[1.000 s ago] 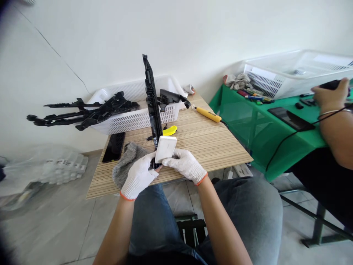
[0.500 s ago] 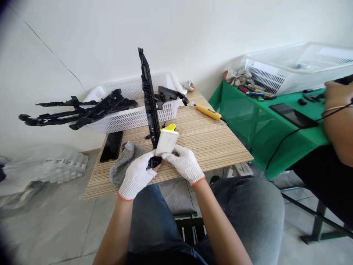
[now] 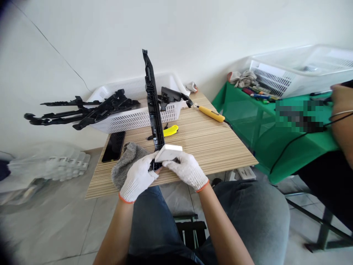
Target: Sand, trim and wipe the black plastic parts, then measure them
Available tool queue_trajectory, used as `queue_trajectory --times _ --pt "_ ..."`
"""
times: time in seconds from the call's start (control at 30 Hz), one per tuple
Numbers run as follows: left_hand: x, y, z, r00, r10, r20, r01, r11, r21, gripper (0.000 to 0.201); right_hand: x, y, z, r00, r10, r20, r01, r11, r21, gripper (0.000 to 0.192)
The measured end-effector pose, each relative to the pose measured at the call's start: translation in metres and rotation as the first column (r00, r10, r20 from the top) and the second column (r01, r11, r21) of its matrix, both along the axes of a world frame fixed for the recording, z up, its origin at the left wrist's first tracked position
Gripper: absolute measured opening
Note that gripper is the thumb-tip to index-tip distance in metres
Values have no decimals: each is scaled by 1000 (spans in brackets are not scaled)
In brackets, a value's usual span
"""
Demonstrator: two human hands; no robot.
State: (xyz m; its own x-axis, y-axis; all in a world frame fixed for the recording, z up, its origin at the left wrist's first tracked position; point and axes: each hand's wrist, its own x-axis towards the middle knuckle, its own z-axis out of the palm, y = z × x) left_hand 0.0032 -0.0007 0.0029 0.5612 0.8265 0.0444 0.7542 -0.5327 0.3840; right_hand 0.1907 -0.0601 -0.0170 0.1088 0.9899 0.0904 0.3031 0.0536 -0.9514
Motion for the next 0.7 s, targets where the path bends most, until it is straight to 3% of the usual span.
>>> queue_trajectory --times 0.07,0.17,0.3,0.43,0.53,0.7 --pt "0 0 0 1000 5 7 -5 1000 11 50 0 -1 1 998 10 -56 -11 1000 -7 37" --pt "0 0 0 1000 8 9 -8 1000 -4 51 0 -2 2 986 150 -75 -152 988 -22 34" --pt "0 0 0 1000 3 19 -3 1000 -13 50 1 -3 4 993 80 -84 -82 996 -29 34" --pt "-1 0 -1 1000 0 11 0 1000 -14 51 1 -3 5 984 169 -54 -172 984 -39 33" --pt "0 0 -1 1000 0 18 0 1000 3 50 1 -3 6 995 92 -34 -94 995 -39 35" --pt "0 0 -1 1000 11 19 -11 1000 -9 50 1 -2 5 988 151 5 -151 988 -41 31"
